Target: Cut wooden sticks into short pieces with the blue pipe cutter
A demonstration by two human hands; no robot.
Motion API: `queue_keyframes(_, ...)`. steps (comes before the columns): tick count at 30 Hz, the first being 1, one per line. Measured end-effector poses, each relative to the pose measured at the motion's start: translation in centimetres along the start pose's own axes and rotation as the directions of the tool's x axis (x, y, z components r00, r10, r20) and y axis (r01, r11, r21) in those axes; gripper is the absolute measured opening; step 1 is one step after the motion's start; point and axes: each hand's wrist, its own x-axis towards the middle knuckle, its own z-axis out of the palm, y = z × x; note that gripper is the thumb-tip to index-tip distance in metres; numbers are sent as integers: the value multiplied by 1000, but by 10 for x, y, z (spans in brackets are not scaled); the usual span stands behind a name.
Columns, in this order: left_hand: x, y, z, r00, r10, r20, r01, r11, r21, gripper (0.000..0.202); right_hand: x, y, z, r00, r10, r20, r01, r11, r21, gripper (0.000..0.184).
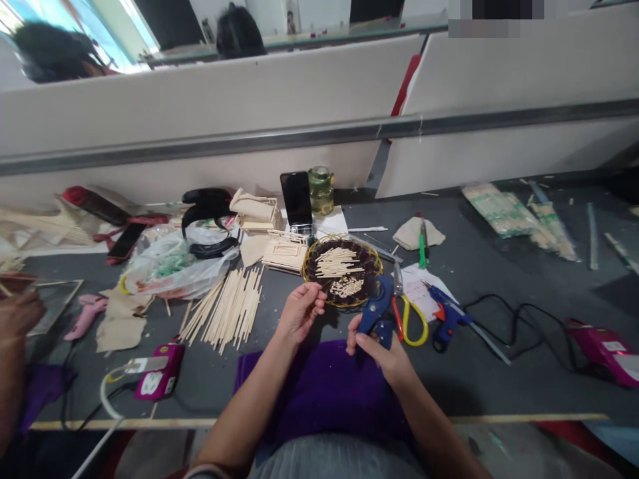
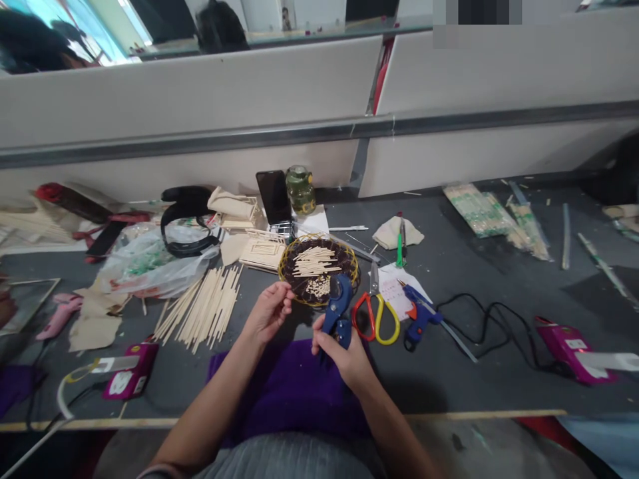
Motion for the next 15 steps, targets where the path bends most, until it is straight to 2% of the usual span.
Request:
queue_keyframes(2, -3, -4, 1, 1000, 8, 25, -7, 1000, -15, 35, 3, -3, 2, 995, -83, -62, 79, 995, -60, 26)
queue_keyframes(5, -8, -6, 1, 1000, -26, 5, 27, 1000, -12, 31, 8, -7, 6, 988, -136, -79, 129, 988, -83, 24)
queue_keyframes(10, -17, -3, -3, 995, -97, -1, 97, 995, 20, 25, 7, -8, 9, 988, -118, -96, 112, 991, -70, 25)
queue_keyframes(15, -21, -5, -5, 996, -63, 65, 60, 997, 53, 26, 5, -5, 9, 976, -143, -167, 118, 982, -150, 20)
